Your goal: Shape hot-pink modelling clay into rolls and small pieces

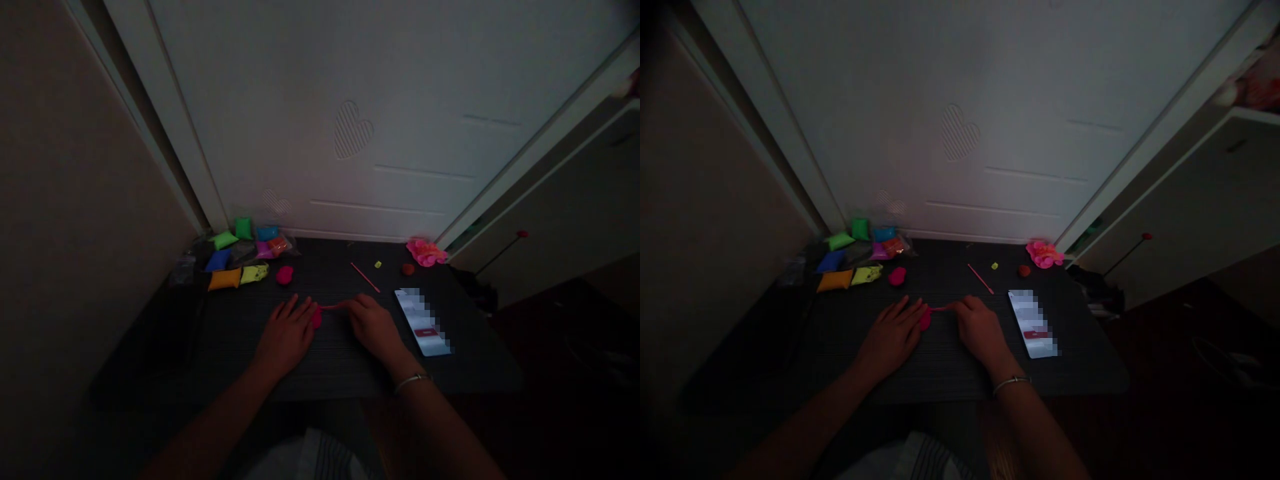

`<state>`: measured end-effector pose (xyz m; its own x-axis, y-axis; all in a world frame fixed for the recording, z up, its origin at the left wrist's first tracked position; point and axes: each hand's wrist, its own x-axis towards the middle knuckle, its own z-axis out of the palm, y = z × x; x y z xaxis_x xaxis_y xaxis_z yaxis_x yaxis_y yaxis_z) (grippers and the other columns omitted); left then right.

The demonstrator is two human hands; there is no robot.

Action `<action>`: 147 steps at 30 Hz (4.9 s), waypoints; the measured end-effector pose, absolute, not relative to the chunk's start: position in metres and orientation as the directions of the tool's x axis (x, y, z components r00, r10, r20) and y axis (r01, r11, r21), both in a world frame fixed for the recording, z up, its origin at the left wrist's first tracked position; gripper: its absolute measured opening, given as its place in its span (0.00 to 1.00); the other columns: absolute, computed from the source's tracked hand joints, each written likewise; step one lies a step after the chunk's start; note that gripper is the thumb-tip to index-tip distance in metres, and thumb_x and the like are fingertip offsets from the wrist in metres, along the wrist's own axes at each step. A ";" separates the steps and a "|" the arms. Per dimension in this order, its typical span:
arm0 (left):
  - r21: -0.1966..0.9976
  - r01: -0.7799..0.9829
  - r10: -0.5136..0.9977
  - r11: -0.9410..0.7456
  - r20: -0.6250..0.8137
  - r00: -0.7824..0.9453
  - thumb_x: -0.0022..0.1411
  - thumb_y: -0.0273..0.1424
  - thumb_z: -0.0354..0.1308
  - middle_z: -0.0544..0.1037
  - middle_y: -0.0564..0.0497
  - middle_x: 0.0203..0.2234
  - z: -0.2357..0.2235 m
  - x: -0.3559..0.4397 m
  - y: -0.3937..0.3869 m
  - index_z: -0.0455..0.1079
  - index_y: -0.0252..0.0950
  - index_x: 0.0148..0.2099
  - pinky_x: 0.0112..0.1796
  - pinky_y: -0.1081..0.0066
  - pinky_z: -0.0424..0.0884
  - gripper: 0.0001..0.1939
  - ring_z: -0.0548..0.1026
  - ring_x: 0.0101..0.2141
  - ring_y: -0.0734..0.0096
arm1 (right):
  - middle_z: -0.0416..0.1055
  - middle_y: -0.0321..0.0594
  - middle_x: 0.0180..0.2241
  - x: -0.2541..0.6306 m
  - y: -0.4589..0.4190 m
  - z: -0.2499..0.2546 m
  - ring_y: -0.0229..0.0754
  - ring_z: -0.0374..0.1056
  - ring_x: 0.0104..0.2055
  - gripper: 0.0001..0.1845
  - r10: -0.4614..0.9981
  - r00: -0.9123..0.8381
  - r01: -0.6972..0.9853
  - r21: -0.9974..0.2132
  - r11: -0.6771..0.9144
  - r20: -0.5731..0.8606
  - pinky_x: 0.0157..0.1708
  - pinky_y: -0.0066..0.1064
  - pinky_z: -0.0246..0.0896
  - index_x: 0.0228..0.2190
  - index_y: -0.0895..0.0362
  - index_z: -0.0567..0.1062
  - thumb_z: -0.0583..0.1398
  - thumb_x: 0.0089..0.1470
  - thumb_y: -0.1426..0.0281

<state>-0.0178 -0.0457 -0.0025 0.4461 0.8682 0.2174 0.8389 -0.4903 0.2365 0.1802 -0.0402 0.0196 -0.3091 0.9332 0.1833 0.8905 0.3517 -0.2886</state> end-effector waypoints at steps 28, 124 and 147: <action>0.995 0.074 0.989 -0.061 0.051 0.139 0.49 0.29 0.57 0.70 0.50 0.35 0.011 -0.007 -0.010 0.60 0.37 0.52 0.39 0.66 0.67 0.26 0.71 0.35 0.70 | 0.72 0.40 0.35 0.162 -0.024 0.013 0.42 0.67 0.36 0.12 0.977 0.055 0.495 -0.855 0.154 0.207 0.36 0.35 0.61 0.36 0.55 0.73 0.55 0.50 0.65; 0.981 -0.172 0.996 0.089 -0.093 -0.015 0.43 0.36 0.61 0.73 0.52 0.24 0.013 0.012 0.012 0.70 0.33 0.33 0.22 0.76 0.68 0.15 0.70 0.24 0.75 | 0.67 0.32 0.22 0.124 0.000 0.003 0.31 0.61 0.20 0.11 0.994 0.113 -0.156 -0.988 0.020 0.002 0.14 0.22 0.57 0.28 0.58 0.71 0.59 0.42 0.64; 0.976 -0.193 0.994 0.100 -0.107 -0.030 0.40 0.33 0.63 0.75 0.50 0.27 0.012 0.012 0.013 0.70 0.32 0.36 0.27 0.74 0.67 0.17 0.72 0.27 0.73 | 0.69 0.34 0.22 0.126 0.001 0.003 0.33 0.63 0.21 0.13 0.994 0.104 -0.111 -0.994 -0.005 -0.017 0.15 0.22 0.56 0.28 0.59 0.72 0.60 0.42 0.63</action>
